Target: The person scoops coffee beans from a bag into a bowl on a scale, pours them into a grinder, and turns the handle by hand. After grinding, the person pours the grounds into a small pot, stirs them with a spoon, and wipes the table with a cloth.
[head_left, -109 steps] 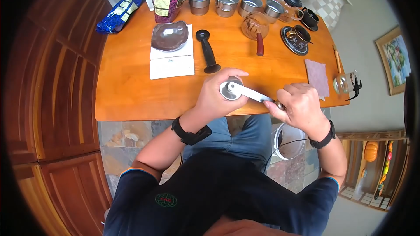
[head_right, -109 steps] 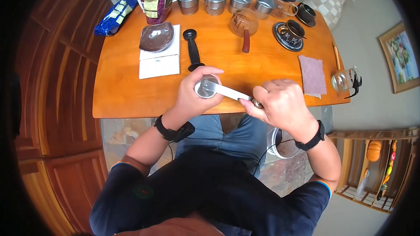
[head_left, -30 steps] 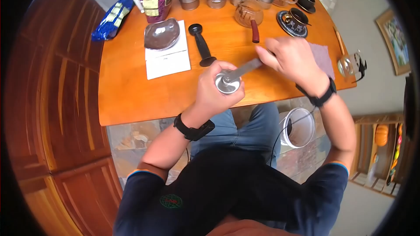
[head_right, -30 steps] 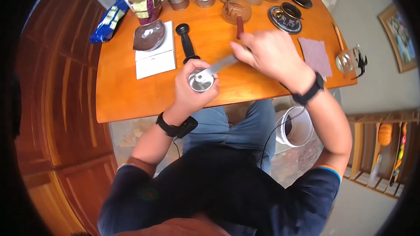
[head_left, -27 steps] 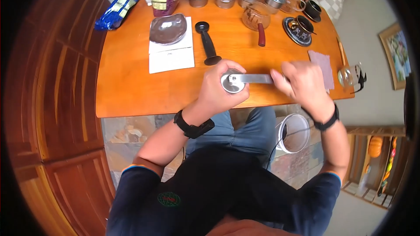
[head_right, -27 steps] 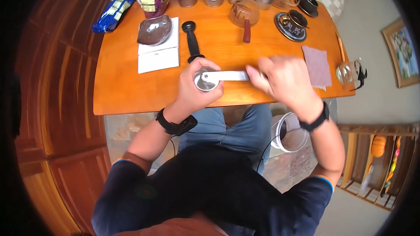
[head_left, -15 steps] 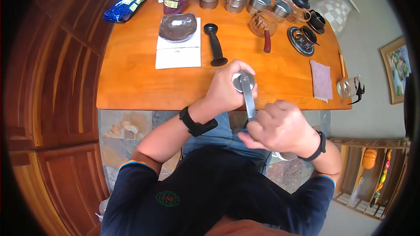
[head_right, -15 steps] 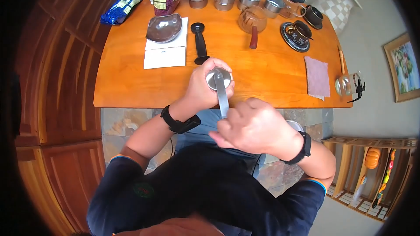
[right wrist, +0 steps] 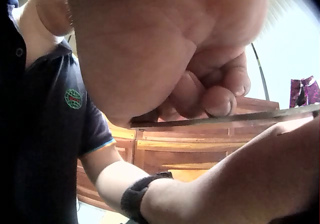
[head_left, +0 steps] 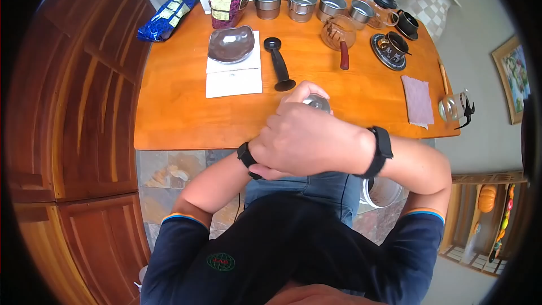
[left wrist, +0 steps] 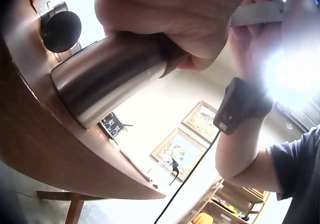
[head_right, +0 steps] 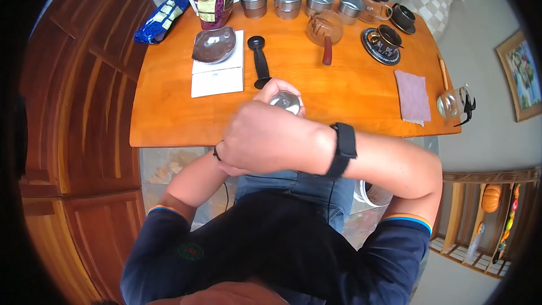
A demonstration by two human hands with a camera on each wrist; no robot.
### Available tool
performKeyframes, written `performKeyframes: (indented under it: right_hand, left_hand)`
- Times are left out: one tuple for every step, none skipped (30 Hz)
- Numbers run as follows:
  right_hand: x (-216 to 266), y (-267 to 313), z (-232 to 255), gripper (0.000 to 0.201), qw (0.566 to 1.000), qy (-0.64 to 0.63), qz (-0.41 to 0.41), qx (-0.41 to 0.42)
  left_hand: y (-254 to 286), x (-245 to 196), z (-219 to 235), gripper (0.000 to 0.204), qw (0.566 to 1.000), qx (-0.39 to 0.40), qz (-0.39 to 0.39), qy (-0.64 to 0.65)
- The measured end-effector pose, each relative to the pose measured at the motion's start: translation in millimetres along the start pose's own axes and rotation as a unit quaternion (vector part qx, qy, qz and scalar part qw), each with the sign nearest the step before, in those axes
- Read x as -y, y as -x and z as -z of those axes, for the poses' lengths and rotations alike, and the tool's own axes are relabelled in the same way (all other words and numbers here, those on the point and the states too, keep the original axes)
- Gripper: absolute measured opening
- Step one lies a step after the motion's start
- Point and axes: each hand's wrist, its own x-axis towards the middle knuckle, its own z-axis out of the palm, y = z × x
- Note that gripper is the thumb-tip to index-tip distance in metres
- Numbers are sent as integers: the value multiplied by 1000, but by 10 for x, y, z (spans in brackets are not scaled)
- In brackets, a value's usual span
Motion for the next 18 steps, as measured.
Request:
performKeyframes:
  right_hand:
    - [-31, -48, -23, 44, 1000, -18, -11, 20]
    - [-83, -93, -44, 44, 1000, -18, -14, 16]
    - [-145, -136, -65, 45, 1000, -15, 17, -16]
    - [-198, -174, -79, 45, 998, -13, 48, -48]
    - [-235, -205, -68, 47, 997, -14, 43, -58]
    - [-289, -228, -55, 47, 997, -16, 38, -60]
    - [-350, -241, -39, 48, 997, -11, 42, -71]
    - [-386, -241, -29, 49, 996, -6, 45, -81]
    - [-398, -235, -25, 49, 996, -6, 39, -83]
    - [-409, -234, -19, 49, 994, -8, 35, -99]
    - [-422, -232, -12, 50, 993, -11, 34, -115]
    - [-432, -227, 6, 50, 993, -11, 34, -115]
    - [-439, -218, 33, 50, 993, -6, 34, -116]
    - [-448, -209, 55, 51, 993, -1, 33, -116]
    - [-468, -208, 67, 51, 993, -3, 32, -116]
    - [-497, -216, 78, 50, 993, 14, 34, -114]
    - [-526, -223, 94, 50, 993, 31, 34, -111]
    - [-554, -234, 122, 50, 993, 30, 30, -111]
  left_hand:
    - [-659, 55, 17, 35, 1000, 1, -7, -13]
    - [-679, 57, 42, 36, 1000, 2, -14, -26]
    - [-716, 72, -17, 36, 999, 3, -21, -39]
    - [-787, 81, 63, 37, 998, 3, -27, -51]
    - [-63, 12, 229, 37, 998, 4, -32, -62]
    - [-13, 19, 232, 38, 997, 6, -37, -73]
    - [1, 30, 221, 38, 996, 8, -42, -82]
    - [-24, 45, 201, 38, 995, 12, -48, -91]
    - [49, 48, 173, 39, 993, 15, -55, -101]
    - [144, 47, 156, 39, 992, 16, -63, -110]
    - [178, 49, 178, 40, 990, 15, -70, -119]
    - [201, 58, 174, 40, 989, 12, -78, -128]
    - [200, 73, 166, 41, 987, 10, -84, -137]
    - [174, 92, 164, 41, 985, 7, -90, -146]
    - [124, 115, 162, 42, 983, 5, -96, -154]
    - [88, 134, 153, 42, 982, 5, -102, -162]
    - [84, 142, 187, 43, 980, 5, -108, -169]
    - [81, 151, 169, 43, 978, 6, -115, -177]
